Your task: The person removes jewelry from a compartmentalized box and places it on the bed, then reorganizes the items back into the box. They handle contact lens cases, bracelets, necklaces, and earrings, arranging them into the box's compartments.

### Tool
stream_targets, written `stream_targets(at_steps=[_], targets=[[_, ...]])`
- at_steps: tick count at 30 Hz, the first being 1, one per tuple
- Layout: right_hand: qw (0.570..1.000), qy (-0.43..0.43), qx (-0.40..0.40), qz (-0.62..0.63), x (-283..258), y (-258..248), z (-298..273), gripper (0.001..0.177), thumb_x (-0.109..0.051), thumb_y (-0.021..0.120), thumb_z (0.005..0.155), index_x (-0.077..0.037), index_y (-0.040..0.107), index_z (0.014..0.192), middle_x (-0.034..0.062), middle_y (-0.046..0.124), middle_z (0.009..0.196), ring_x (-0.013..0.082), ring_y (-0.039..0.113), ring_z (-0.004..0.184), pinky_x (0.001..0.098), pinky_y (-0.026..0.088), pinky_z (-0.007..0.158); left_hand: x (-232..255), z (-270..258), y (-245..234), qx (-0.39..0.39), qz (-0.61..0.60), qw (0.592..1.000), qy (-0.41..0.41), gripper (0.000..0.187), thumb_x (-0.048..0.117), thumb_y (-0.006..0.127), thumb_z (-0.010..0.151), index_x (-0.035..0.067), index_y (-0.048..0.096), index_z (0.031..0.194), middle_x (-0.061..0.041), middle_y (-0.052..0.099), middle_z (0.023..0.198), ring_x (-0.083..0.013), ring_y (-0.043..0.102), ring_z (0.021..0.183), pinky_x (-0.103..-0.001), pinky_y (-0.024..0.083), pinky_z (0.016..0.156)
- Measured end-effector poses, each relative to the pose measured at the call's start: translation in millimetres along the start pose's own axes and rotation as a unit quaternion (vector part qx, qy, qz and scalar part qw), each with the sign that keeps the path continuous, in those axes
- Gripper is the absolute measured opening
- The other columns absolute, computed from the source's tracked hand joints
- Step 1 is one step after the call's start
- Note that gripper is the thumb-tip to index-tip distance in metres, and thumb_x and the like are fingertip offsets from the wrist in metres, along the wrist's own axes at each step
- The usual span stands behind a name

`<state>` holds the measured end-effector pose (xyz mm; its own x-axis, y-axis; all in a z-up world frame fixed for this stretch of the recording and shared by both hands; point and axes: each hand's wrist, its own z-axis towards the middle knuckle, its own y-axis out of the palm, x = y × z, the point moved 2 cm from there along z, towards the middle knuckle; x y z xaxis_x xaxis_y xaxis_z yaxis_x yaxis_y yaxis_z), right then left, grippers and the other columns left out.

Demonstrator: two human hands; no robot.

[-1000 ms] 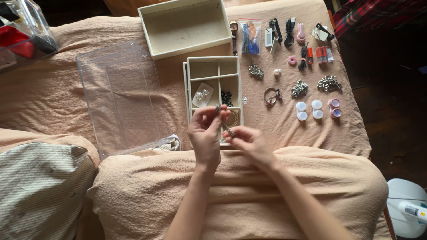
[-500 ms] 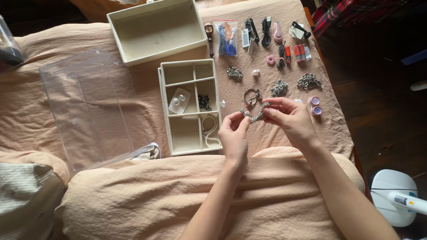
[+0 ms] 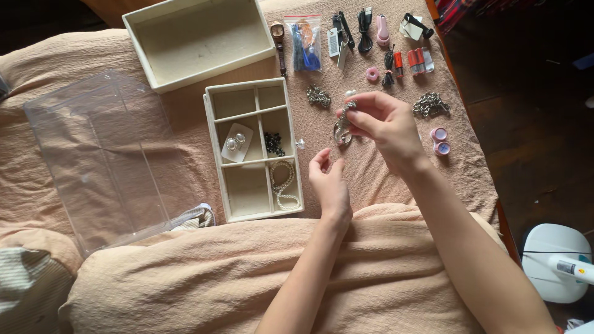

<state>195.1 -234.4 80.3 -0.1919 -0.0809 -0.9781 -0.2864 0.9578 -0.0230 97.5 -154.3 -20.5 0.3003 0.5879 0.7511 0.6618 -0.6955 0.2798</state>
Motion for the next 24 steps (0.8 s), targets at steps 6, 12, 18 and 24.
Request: stream_targets(at_steps=[6, 12, 18, 24], targets=[[0.999, -0.023, -0.024, -0.024, 25, 13, 23, 0.021, 0.000, 0.067, 0.097, 0.001, 0.067, 0.118, 0.0100, 0.075, 0.111, 0.0122, 0.073, 0.100, 0.0254, 0.061, 0.087, -13, 12, -4, 0.010, -0.021, 1.000, -0.020, 0.061, -0.002, 0.059, 0.088, -0.003, 0.042, 0.147, -0.018, 0.055, 0.142, -0.0247, 0.054, 0.133, -0.035, 0.044, 0.110], [0.994, 0.039, -0.017, -0.096, 72, 18, 51, 0.025, -0.007, 0.072, 0.094, 0.000, 0.071, 0.118, 0.0082, 0.076, 0.106, 0.0110, 0.071, 0.089, 0.0254, 0.059, 0.078, -13, 18, -5, -0.024, -0.029, 0.999, 0.031, 0.071, -0.007, 0.051, 0.090, -0.004, 0.026, 0.156, -0.023, 0.037, 0.160, -0.0270, 0.041, 0.147, -0.037, 0.038, 0.115], [0.966, 0.077, 0.001, -0.245, 101, 22, 69, 0.027, -0.013, 0.076, 0.089, -0.007, 0.076, 0.115, 0.0063, 0.079, 0.102, 0.0089, 0.073, 0.085, 0.0243, 0.060, 0.074, -9, 17, -3, -0.038, -0.021, 0.999, 0.016, 0.074, -0.009, 0.050, 0.090, -0.003, 0.023, 0.158, -0.026, 0.032, 0.162, -0.0283, 0.038, 0.149, -0.036, 0.033, 0.119], [0.911, -0.067, 0.008, -0.406, 101, 29, 67, 0.029, -0.012, 0.083, 0.084, -0.008, 0.079, 0.112, 0.0150, 0.074, 0.104, 0.0230, 0.073, 0.084, 0.0334, 0.059, 0.077, -6, 16, -1, -0.050, -0.043, 0.998, 0.012, 0.073, -0.008, 0.050, 0.091, -0.003, 0.023, 0.158, -0.027, 0.035, 0.161, -0.0292, 0.043, 0.146, -0.035, 0.036, 0.117]])
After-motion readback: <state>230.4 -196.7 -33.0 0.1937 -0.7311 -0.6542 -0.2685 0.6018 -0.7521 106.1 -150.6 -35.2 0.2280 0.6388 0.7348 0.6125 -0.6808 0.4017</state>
